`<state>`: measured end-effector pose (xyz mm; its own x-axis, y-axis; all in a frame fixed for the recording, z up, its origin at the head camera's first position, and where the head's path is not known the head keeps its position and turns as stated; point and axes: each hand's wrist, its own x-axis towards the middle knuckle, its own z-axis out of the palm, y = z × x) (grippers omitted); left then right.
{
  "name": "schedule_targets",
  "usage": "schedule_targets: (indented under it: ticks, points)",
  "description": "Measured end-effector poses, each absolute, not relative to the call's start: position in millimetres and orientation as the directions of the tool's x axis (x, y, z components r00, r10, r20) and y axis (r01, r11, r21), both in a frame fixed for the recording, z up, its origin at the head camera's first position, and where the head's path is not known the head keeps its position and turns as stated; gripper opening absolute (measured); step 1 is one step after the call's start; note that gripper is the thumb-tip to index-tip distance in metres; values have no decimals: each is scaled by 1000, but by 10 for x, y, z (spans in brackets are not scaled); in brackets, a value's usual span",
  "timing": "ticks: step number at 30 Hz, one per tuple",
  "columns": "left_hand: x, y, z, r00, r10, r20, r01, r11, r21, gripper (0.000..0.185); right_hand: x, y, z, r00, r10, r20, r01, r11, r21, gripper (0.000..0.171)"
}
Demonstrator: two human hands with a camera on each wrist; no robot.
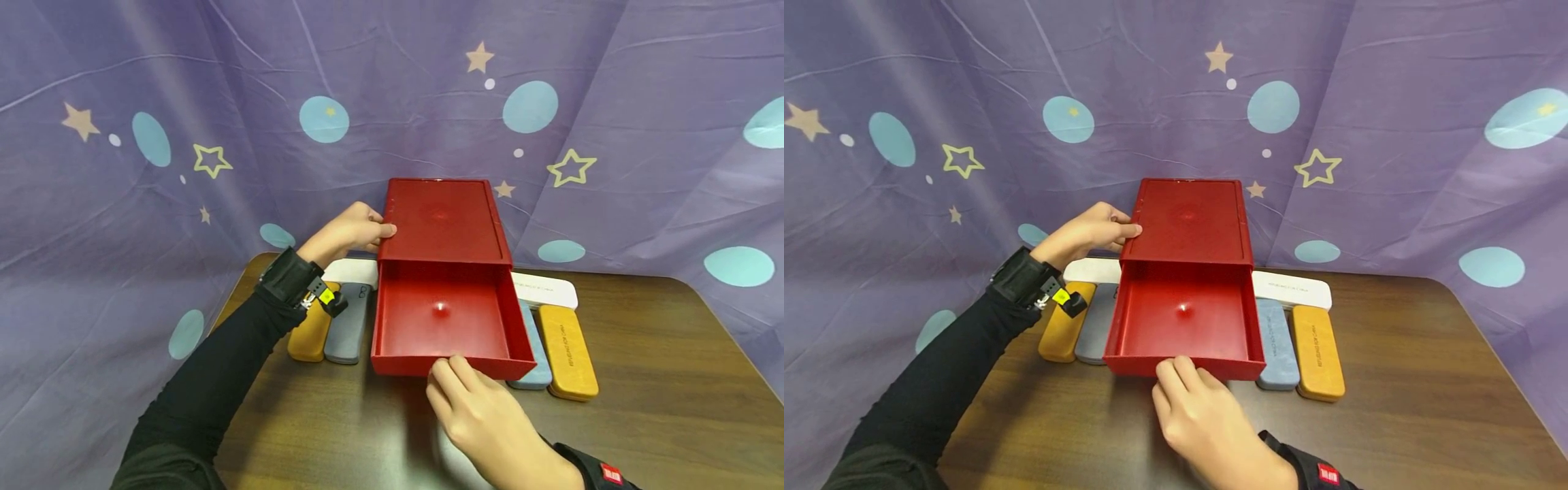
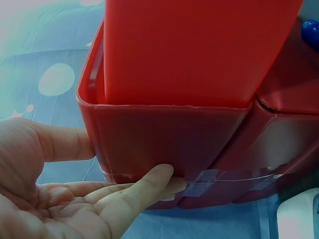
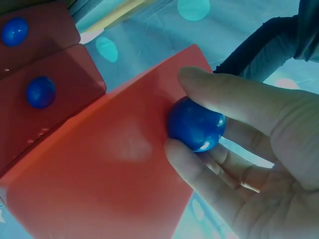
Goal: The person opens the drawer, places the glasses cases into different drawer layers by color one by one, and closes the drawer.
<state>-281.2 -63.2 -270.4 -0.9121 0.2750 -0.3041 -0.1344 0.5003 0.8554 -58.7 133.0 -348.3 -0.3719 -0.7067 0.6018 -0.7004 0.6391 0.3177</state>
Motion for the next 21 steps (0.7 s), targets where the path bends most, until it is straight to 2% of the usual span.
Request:
schedule_targets:
  ticks: [6,21]
  points:
    - [-2811,-637,-2708,-911,278,-304,-135,496,858,59,-550,1352,-3511,-358,-700,618,-690,644,329,39]
    - [-2833,-655,-2732,-901,311,-303,-124,484,866,59,-494,1462,-3550,-371,-675,637,-691,659,296,35]
